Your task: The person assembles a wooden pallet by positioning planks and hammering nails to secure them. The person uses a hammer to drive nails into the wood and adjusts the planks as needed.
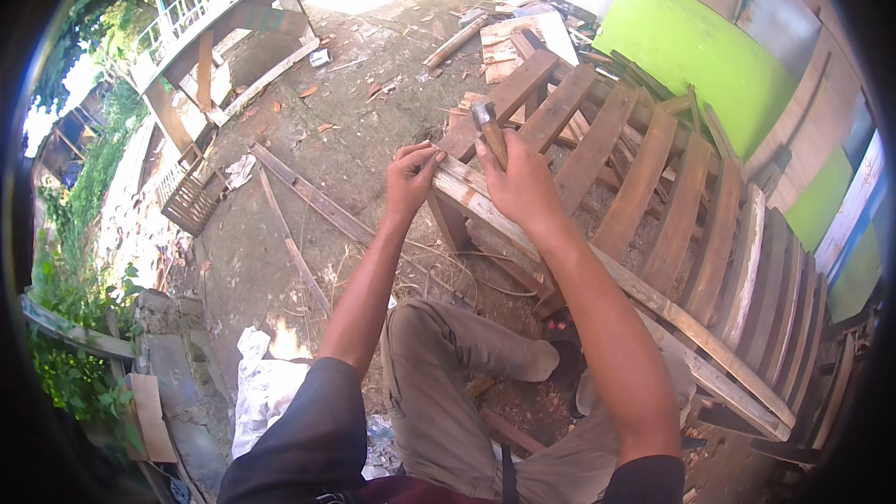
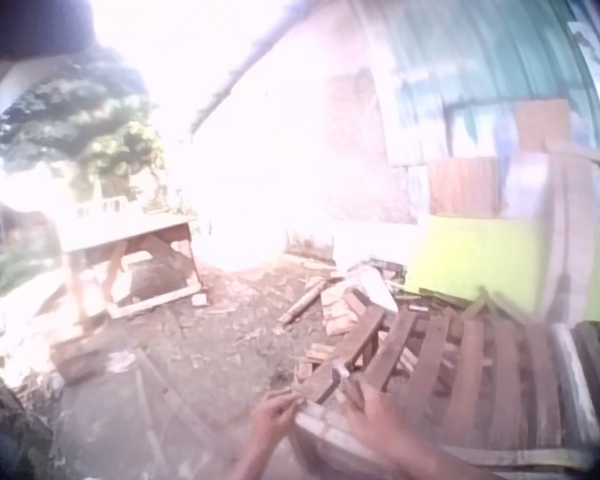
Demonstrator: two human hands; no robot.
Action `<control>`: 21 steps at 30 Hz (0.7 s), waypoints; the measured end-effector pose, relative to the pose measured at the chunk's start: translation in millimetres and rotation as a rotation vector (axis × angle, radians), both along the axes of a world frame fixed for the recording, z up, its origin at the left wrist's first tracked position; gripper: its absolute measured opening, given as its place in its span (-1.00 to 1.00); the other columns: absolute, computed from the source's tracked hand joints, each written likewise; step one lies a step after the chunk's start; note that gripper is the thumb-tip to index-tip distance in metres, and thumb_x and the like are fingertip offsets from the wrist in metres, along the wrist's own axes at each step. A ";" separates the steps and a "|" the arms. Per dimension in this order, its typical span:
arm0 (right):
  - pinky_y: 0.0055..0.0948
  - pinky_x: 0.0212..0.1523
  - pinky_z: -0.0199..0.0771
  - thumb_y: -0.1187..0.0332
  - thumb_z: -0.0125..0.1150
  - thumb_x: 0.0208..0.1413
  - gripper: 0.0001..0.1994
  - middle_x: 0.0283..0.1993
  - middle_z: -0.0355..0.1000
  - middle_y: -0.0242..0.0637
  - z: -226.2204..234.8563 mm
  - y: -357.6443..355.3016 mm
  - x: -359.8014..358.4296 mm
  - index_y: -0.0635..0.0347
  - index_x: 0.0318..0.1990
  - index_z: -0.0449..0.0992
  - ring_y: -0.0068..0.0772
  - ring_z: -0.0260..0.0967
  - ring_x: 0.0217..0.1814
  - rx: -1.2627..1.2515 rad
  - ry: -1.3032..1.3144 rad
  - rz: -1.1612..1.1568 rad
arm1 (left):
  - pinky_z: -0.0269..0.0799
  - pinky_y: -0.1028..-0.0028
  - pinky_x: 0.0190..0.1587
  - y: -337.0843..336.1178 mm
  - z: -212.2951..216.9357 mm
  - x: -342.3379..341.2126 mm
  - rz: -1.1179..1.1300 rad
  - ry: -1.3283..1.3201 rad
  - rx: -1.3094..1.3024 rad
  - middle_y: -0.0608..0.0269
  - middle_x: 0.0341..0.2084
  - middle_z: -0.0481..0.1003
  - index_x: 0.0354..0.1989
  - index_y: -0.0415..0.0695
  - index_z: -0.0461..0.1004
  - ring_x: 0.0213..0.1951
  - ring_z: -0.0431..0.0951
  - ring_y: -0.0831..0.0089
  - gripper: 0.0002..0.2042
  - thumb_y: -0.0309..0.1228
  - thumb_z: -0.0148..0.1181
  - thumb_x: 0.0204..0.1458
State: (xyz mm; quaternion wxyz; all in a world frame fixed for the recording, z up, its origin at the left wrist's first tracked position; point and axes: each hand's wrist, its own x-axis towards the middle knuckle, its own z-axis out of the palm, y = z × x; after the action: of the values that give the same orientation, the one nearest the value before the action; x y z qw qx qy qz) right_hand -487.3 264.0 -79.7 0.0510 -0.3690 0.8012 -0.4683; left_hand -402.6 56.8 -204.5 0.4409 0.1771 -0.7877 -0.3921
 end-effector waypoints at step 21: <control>-0.12 -0.24 0.51 0.16 0.11 0.32 -0.64 -0.43 0.56 -0.02 -90.5 -32.6 -22.7 0.39 -0.24 0.50 -0.03 0.60 -0.34 -0.028 -0.278 -0.060 | 0.49 0.49 -0.11 -36.7 29.8 7.0 -0.103 -0.112 0.296 0.24 -0.29 0.70 -0.07 -0.24 0.68 -0.22 0.59 0.60 -0.73 -0.28 0.27 0.25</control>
State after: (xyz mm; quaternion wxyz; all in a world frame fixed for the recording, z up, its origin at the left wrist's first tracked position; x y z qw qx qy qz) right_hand -510.0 231.4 -170.2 0.1423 -0.2771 0.7905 -0.5273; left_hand -395.6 20.2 -174.7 0.3447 0.2209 -0.7528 -0.5154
